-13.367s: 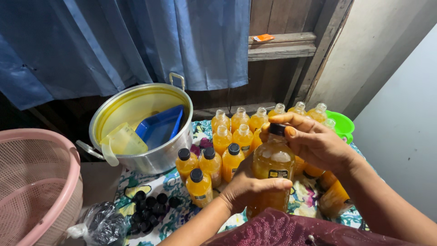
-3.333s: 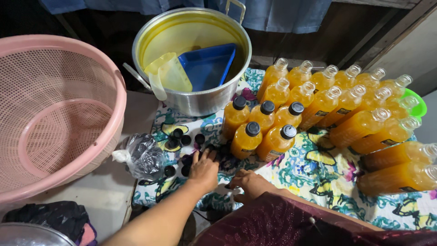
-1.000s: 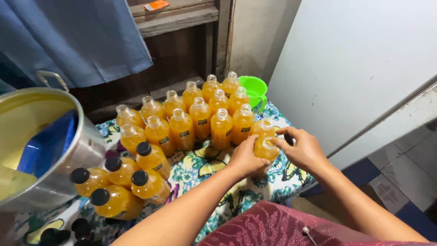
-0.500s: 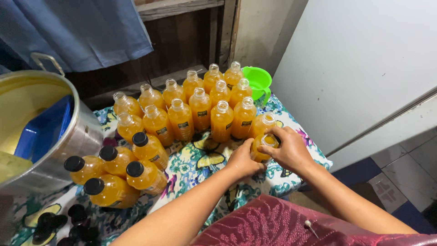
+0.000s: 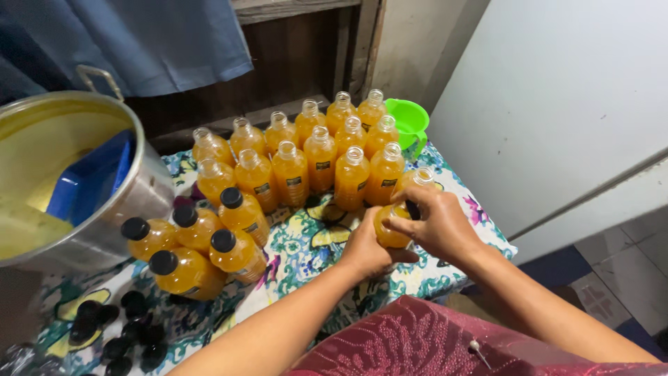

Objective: The person repeatedly picks up black bottle caps and screws them onto clear plastic bottles filled with orange liquid. The capped bottles are placed back on the table in rows. The person handles the bottles and caps by hand throughout the clip.

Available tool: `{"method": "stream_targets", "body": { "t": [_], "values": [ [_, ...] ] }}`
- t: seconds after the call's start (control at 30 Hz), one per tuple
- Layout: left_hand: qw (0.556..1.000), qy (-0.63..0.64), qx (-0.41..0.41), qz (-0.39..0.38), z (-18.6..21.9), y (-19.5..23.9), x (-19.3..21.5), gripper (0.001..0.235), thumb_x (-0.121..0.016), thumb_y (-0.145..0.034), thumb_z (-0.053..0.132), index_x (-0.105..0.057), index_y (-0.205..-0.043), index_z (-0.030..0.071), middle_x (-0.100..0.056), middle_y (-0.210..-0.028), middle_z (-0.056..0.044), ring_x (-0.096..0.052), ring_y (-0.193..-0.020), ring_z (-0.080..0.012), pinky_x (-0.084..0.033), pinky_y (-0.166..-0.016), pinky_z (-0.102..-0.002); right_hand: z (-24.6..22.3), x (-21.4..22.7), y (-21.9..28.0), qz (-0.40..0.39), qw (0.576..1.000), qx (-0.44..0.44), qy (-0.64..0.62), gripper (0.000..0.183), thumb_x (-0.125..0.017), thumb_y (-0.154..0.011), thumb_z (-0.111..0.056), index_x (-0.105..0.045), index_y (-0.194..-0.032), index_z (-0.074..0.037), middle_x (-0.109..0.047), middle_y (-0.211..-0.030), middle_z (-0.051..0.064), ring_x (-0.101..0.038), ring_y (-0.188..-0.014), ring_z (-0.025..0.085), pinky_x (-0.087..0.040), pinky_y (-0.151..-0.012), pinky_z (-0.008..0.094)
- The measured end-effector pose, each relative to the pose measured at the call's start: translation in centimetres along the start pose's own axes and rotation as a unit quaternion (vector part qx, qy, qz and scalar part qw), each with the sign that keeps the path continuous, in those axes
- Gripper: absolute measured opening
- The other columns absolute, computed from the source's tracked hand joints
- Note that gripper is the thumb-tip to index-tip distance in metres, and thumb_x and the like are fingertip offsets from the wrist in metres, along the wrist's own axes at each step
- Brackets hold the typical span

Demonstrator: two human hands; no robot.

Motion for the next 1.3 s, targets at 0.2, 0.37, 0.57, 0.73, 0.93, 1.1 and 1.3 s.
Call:
{"method": "stream_targets", "body": {
  "t": [0.2, 0.37, 0.57, 0.73, 0.93, 1.1, 1.3],
  "values": [
    [0.979, -0.050, -0.153, 0.128, 6.9, 3.2, 6.0, 0.105, -0.098, -0.058, 0.043, -0.042, -0.141, 0.012, -0.071, -0.122, -0.015, -0.071, -0.111, -0.0331, -0.056, -0.093, -0.043, -6.6, 3.5, -2.3, -0.033, 0.996, 0.027, -0.080, 0.034, -0.085, -0.076, -0.025, -0.076, -0.104, -0.006, -0.073, -0.074, 0.003, -0.063, -0.064, 0.007, -0.055, -0.057, 0.028],
    [0.970, -0.079, -0.158, 0.169, 10.9, 4.2, 10.0, 0.083, -0.088, -0.070, 0.039, -0.045, -0.135, 0.012, -0.074, -0.113, -0.015, -0.075, -0.103, -0.0349, -0.060, -0.088, -0.043, -11.7, 5.3, -4.0, -0.063, 0.995, 0.045, -0.068, 0.032, -0.083, -0.081, -0.027, -0.077, -0.106, -0.008, -0.068, -0.075, 0.005, -0.056, -0.063, 0.010, -0.048, -0.054, 0.030],
    [0.957, -0.064, -0.232, 0.158, 15.3, 6.1, 13.2, 0.077, -0.089, -0.070, 0.037, -0.051, -0.130, 0.005, -0.075, -0.107, -0.013, -0.078, -0.100, -0.0287, -0.063, -0.087, -0.041, -19.3, 6.5, -4.1, -0.035, 0.964, 0.264, -0.013, 0.032, -0.074, -0.088, -0.019, -0.072, -0.119, -0.010, -0.074, -0.112, 0.005, -0.071, -0.092, 0.016, -0.057, -0.072, 0.031],
    [0.959, -0.034, -0.230, 0.163, 16.3, 7.8, 14.9, 0.080, -0.090, -0.069, 0.033, -0.051, -0.132, 0.004, -0.068, -0.114, -0.011, -0.071, -0.104, -0.0235, -0.059, -0.091, -0.039, -22.7, 6.0, -3.2, 0.000, 0.932, 0.360, 0.034, 0.026, -0.071, -0.094, -0.018, -0.073, -0.118, -0.011, -0.073, -0.115, 0.007, -0.064, -0.104, 0.028, -0.052, -0.091, 0.039],
    [0.974, 0.013, -0.193, 0.120, 16.3, 8.3, 16.4, 0.076, -0.088, -0.068, 0.030, -0.055, -0.132, 0.006, -0.069, -0.117, -0.009, -0.070, -0.107, -0.0212, -0.058, -0.094, -0.037, -23.4, 4.8, -3.0, 0.021, 0.937, 0.349, 0.018, 0.026, -0.066, -0.098, -0.018, -0.071, -0.123, -0.012, -0.072, -0.122, 0.005, -0.060, -0.102, 0.026, -0.048, -0.092, 0.037],
    [0.975, 0.033, -0.189, 0.114, 15.6, 8.4, 17.5, 0.074, -0.088, -0.068, 0.030, -0.058, -0.131, 0.006, -0.071, -0.118, -0.009, -0.071, -0.107, -0.0214, -0.059, -0.096, -0.037, -22.1, 3.6, -4.3, -0.082, 0.949, 0.291, -0.088, 0.036, -0.059, -0.103, -0.017, -0.065, -0.137, -0.013, -0.066, -0.140, 0.005, -0.058, -0.116, 0.023, -0.047, -0.103, 0.036],
    [0.959, -0.038, -0.238, 0.150, 15.2, 8.9, 18.3, 0.090, -0.091, -0.067, 0.034, -0.048, -0.139, 0.001, -0.067, -0.122, -0.010, -0.068, -0.113, -0.0202, -0.055, -0.100, -0.035, -22.6, 3.9, -5.2, -0.183, 0.942, 0.250, -0.129, 0.042, -0.063, -0.095, -0.022, -0.065, -0.136, -0.011, -0.069, -0.128, 0.008, -0.065, -0.112, 0.019, -0.053, -0.095, 0.033]
  ]
}}
Point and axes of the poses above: each hand's wrist, its own y-axis away from the middle knuckle, its own x-axis out of the back of the hand, z = x × y, the point moved 9 cm from there along -y, towards the middle knuckle
